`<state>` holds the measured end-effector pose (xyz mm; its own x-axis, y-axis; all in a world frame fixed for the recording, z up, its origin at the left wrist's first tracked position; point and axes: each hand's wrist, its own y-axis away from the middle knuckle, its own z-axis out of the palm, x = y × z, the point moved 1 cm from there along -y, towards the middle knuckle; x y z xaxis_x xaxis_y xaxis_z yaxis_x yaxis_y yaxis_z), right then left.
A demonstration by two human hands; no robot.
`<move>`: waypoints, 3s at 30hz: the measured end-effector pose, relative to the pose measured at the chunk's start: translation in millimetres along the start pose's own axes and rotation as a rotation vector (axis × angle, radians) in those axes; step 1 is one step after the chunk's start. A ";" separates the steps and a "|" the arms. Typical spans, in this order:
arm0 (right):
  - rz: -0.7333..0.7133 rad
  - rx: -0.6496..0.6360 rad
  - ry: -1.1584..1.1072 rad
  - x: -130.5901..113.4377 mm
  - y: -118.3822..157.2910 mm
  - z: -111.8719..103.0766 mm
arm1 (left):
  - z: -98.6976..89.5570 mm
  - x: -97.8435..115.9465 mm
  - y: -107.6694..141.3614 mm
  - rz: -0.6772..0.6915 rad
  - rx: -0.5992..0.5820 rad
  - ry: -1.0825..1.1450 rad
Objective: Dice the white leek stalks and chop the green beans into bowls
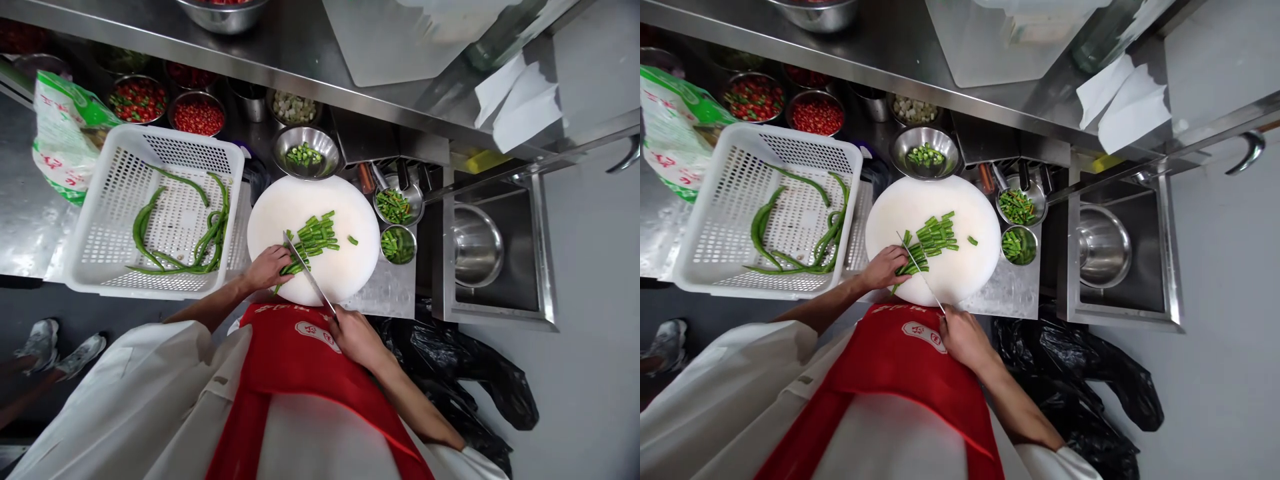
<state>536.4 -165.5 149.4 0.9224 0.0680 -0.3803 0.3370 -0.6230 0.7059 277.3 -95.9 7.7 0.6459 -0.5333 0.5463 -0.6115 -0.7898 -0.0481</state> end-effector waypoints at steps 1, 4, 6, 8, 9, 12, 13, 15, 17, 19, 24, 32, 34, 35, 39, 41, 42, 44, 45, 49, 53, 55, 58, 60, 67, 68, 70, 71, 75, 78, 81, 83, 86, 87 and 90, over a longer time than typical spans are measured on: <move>0.003 -0.004 0.017 -1.3 -5.1 1.0 | 0.5 -1.3 -0.5 0.011 -0.004 0.006; 0.007 0.011 0.054 -6.8 -27.4 6.5 | 1.2 -5.3 -2.2 0.019 -0.011 -0.002; -0.002 0.046 0.060 -9.6 -44.4 9.7 | 0.4 -6.2 -2.7 0.025 -0.011 -0.014; -0.019 0.082 0.041 -8.6 -58.0 10.3 | -1.7 -5.2 -1.8 0.043 -0.009 0.002; -0.028 0.099 0.020 -6.1 -62.4 9.5 | -3.4 -4.4 -0.8 0.048 -0.004 0.029; -0.064 0.142 -0.109 8.1 -66.0 6.1 | -11.1 -4.7 3.6 -0.019 0.088 0.156; -0.071 0.157 -0.165 14.1 -64.7 5.6 | -14.2 -6.4 4.7 -0.072 0.141 0.191; -0.058 0.173 -0.264 25.8 -60.1 6.9 | -20.1 -12.1 5.2 -0.206 0.253 0.209; -0.029 0.174 -0.322 35.0 -54.9 10.9 | -24.1 -18.8 2.5 -0.315 0.308 0.167; -0.017 0.176 -0.354 40.6 -50.9 15.9 | -25.5 -23.0 -3.5 -0.351 0.271 0.103; -0.091 0.221 -0.415 44.6 -50.3 25.2 | -27.1 -15.3 -24.2 -0.475 0.044 -0.053; -0.159 0.273 -0.429 46.4 -53.8 30.2 | -42.5 -4.0 -58.8 -0.536 -0.190 -0.284; -0.160 0.275 -0.432 45.3 -52.9 30.8 | -46.0 -13.2 -65.4 -0.548 -0.176 -0.308; -0.155 0.274 -0.429 44.7 -52.4 31.0 | -47.9 -18.7 -68.7 -0.557 -0.165 -0.317; -0.133 0.266 -0.424 42.8 -51.5 30.8 | -62.7 -42.2 -89.7 -0.597 -0.090 -0.256; -0.150 0.267 -0.438 42.3 -51.5 29.8 | -78.1 -54.2 -109.6 -0.621 0.013 -0.142; -0.156 0.266 -0.442 42.2 -51.5 29.3 | -87.9 -60.2 -122.1 -0.618 0.089 -0.070; -0.144 0.260 -0.435 42.6 -51.3 28.4 | -109.7 -71.1 -150.6 -0.553 0.267 0.071; -0.135 0.258 -0.427 42.9 -51.2 28.3 | -120.6 -75.3 -164.9 -0.491 0.350 0.123; -0.135 0.261 -0.433 44.2 -50.7 29.8 | -148.2 -78.1 -200.1 -0.261 0.465 0.095; -0.141 0.266 -0.441 44.1 -50.9 32.7 | -130.5 -55.3 -170.3 -0.161 0.398 0.000; -0.136 0.268 -0.426 42.5 -50.6 32.9 | -108.0 -40.0 -131.4 -0.156 0.368 0.015; -0.108 0.248 -0.372 36.8 -48.5 30.7 | -70.3 -18.8 -60.6 -0.196 0.317 0.084; -0.086 0.218 -0.305 30.5 -45.3 28.2 | -46.8 -6.4 -17.9 -0.182 0.258 0.136; -0.072 0.178 -0.099 2.8 -19.8 21.6 | 6.5 11.8 37.6 -0.052 0.119 0.116; -0.077 0.167 -0.081 -0.2 -14.8 21.2 | 9.3 10.8 36.9 -0.046 0.122 0.098; -0.090 0.136 -0.061 -4.8 -5.2 20.8 | 12.1 8.4 34.4 -0.040 0.119 0.065; -0.092 0.121 -0.060 -6.3 -0.9 20.9 | 12.5 7.4 33.2 -0.040 0.114 0.051; -0.094 0.081 -0.090 -7.8 12.0 21.7 | 11.3 6.9 31.5 -0.059 0.088 0.026; -0.108 0.062 -0.116 -6.2 18.0 20.8 | 10.9 7.5 32.3 -0.071 0.081 0.036; -0.118 0.041 -0.115 -4.3 20.8 18.3 | 11.8 6.6 33.9 -0.062 0.095 0.055; -0.117 0.027 -0.106 -3.3 20.4 16.6 | 12.6 5.7 35.1 -0.052 0.107 0.065; -0.103 0.005 -0.082 -2.2 17.3 15.7 | 13.9 4.9 36.9 -0.051 0.119 0.064; -0.100 0.000 -0.075 -2.0 16.2 16.0 | 14.5 4.8 37.4 -0.055 0.125 0.057; -0.101 -0.003 -0.052 -2.2 14.6 18.0 | 16.5 4.7 38.6 -0.063 0.146 0.034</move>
<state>535.9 -188.8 149.8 0.8727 0.0900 -0.4798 0.4284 -0.6125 0.6643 264.2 -133.9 -5.4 0.6633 -0.4728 0.5801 -0.4955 -0.8584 -0.1330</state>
